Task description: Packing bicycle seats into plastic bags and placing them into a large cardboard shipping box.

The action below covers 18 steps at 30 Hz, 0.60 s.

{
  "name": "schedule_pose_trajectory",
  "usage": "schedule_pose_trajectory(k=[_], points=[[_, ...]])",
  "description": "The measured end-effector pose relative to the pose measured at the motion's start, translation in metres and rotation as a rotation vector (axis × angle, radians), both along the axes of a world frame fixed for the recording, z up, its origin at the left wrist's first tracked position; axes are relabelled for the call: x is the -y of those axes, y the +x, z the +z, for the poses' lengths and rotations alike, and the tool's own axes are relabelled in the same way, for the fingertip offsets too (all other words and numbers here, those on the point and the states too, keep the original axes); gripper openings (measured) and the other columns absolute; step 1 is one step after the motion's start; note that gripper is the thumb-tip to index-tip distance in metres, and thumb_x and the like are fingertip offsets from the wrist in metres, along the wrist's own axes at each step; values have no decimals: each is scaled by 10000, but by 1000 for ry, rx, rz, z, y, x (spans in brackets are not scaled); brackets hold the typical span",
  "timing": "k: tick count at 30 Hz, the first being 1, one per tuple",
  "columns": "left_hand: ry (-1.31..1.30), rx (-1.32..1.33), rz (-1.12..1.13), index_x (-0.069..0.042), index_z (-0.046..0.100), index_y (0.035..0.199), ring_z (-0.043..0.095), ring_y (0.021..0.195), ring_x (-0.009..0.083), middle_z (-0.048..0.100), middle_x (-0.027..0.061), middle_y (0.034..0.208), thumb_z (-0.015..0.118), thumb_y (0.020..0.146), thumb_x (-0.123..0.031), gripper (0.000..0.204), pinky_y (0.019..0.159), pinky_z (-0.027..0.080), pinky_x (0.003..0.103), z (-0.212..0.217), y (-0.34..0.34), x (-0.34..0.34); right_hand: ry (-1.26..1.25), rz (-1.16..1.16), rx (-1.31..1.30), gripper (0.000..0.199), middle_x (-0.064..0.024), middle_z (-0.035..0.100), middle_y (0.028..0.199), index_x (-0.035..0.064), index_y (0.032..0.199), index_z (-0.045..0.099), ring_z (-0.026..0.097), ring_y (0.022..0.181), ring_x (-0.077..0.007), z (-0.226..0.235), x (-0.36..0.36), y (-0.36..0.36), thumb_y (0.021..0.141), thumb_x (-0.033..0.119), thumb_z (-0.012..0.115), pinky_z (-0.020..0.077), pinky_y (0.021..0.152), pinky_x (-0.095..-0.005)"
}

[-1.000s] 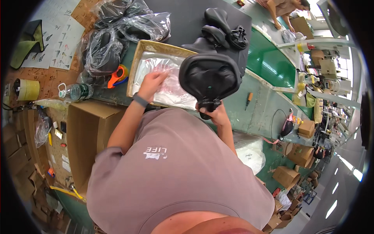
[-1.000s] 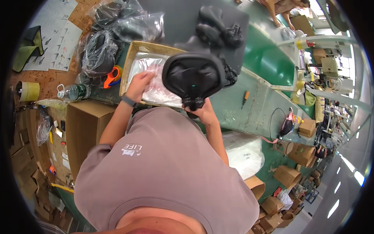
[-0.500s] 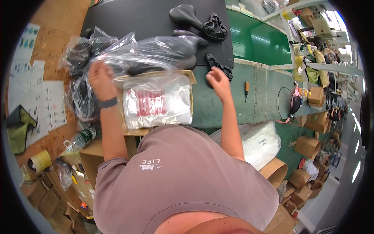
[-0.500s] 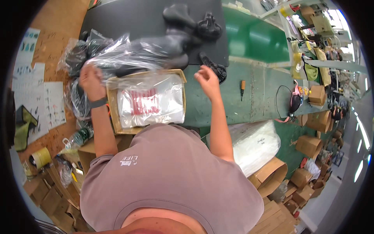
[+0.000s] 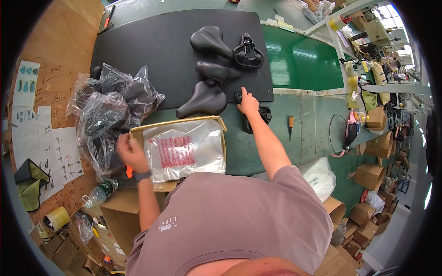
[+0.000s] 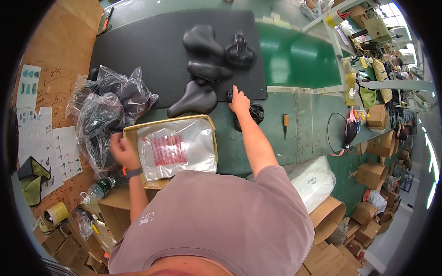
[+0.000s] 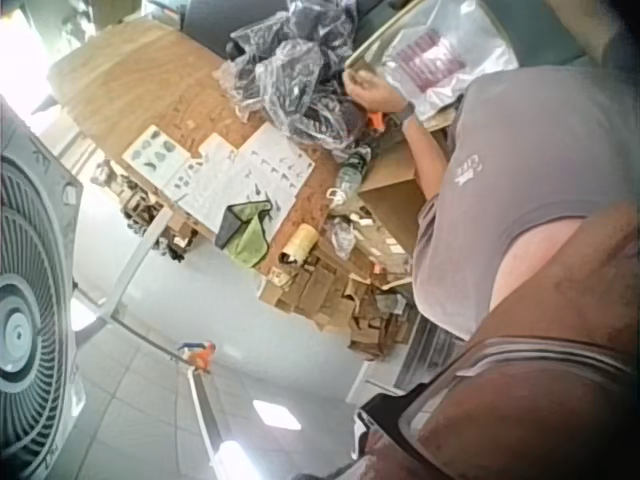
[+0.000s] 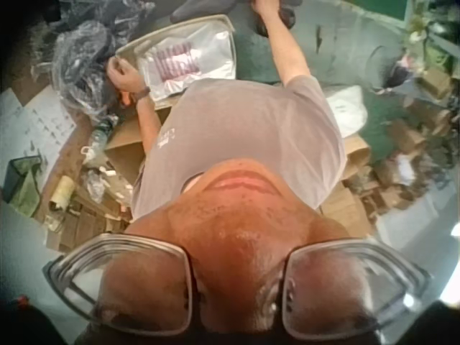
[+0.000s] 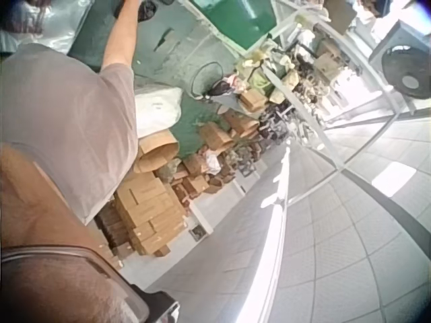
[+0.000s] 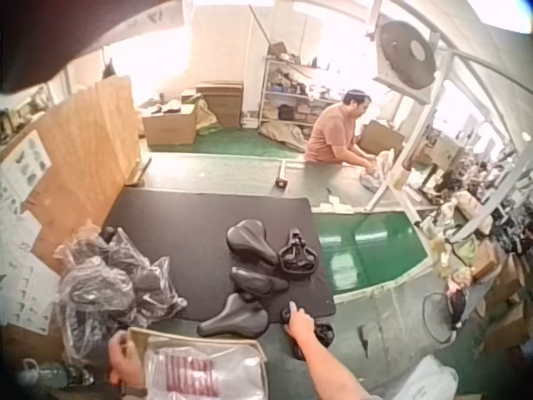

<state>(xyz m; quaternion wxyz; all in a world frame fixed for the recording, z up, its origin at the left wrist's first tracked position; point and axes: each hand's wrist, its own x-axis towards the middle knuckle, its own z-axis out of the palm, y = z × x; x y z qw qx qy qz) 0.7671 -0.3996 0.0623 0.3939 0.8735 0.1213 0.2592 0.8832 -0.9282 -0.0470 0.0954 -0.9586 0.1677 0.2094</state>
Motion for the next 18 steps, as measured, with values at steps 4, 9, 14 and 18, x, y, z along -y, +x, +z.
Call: schedule_pose_trajectory(k=[4,9,14,18], points=[[9,-393,-583,-64,786,1122,780,934,392,810,171,1052,778,1007,-301,264,828,615,491,-40,-35,127,174,-54,490,947,-224,681,1400,119,1620,435,722,1192,-461,65,-5,-85,825,288,922,591,1019,-540],[284,-621,-792,-59,721,989,732,1040,416,758,173,1112,826,959,-349,310,852,590,525,-130,-72,180,237,-263,423,673,-232,732,1209,46,1318,662,711,1148,-434,110,-8,-273,745,247,951,577,988,-517],[255,-614,-756,-65,711,1046,710,1046,414,717,167,1110,751,1021,-328,268,859,573,545,-176,-104,189,136,-353,116,1102,-281,555,1370,134,1710,338,668,1195,-540,54,-72,-457,777,139,925,579,1012,-592],[302,-536,-774,-29,740,1171,694,1176,430,698,225,1247,783,992,-374,391,956,591,536,-149,-124,197,169,-568,28,1320,-339,589,1397,104,1779,32,649,1263,-573,21,-114,-482,807,182,922,552,1044,-605]])
